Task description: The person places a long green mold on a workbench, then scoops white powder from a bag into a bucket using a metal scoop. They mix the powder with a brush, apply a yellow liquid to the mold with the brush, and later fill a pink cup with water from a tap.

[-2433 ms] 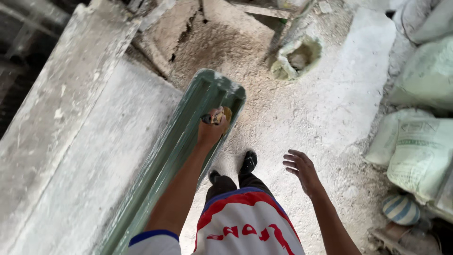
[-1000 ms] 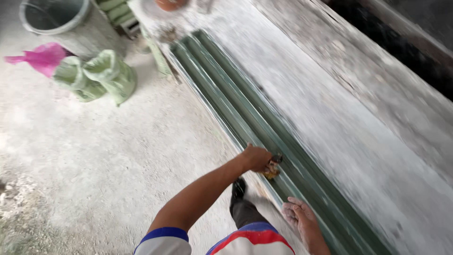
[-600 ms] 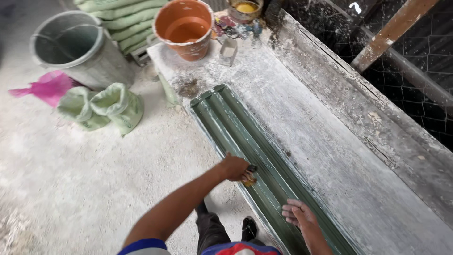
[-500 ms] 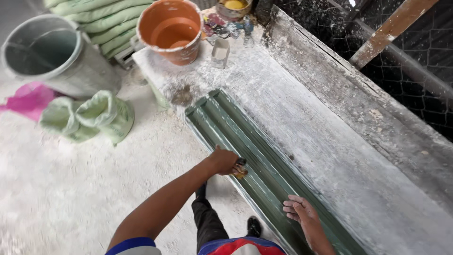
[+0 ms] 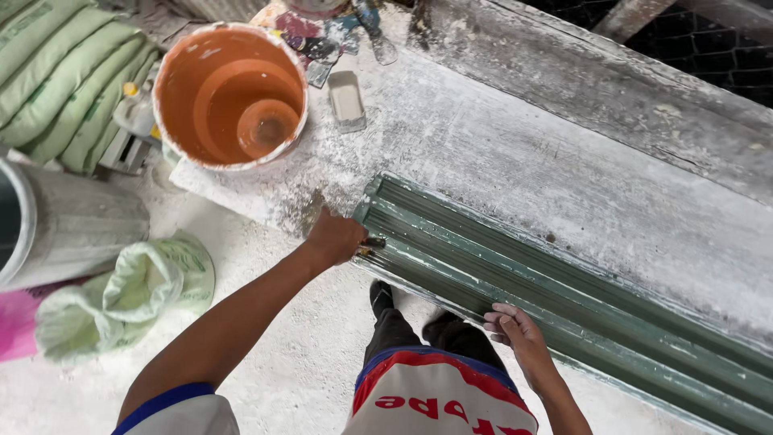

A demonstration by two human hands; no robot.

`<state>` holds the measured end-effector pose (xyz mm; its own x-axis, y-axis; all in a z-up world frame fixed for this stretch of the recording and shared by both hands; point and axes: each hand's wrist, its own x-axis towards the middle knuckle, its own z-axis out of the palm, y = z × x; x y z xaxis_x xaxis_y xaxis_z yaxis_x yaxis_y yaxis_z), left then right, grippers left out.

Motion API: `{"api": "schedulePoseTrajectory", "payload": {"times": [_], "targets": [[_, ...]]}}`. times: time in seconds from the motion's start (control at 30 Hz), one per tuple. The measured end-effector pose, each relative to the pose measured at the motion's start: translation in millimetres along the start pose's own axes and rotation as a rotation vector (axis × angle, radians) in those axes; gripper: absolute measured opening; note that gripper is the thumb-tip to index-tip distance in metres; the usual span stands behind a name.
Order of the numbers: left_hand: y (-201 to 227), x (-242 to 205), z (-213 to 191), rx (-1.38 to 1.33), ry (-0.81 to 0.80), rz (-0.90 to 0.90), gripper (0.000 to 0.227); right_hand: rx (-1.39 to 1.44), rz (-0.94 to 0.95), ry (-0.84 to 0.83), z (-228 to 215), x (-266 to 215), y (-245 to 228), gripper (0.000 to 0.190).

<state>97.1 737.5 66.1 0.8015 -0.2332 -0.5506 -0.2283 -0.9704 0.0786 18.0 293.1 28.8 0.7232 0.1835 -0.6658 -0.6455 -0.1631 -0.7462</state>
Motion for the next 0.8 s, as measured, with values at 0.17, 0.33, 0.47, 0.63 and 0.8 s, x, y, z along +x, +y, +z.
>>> {"api": "schedulePoseTrajectory", "payload": {"times": [0.17,0.33,0.47,0.63,0.8], "targets": [[8,3,8,0.212,0.214,0.151,0.017,0.017,-0.054,0.116,10,-11,-10,0.041],[-5,-23,3,-0.007,0.283,0.264,0.019,0.119,-0.041,0.265,11,-28,-2,0.041],[-21,-25,-2,0.103,0.214,0.261,0.018,0.120,0.014,0.320,17,-41,15,0.041],[-16,-11,26,0.046,0.511,0.533,0.041,0.146,0.087,0.347,27,-49,31,0.041],[24,14,69,-0.017,0.774,0.796,0.037,0.099,0.107,0.370,27,-63,42,0.041]]}}
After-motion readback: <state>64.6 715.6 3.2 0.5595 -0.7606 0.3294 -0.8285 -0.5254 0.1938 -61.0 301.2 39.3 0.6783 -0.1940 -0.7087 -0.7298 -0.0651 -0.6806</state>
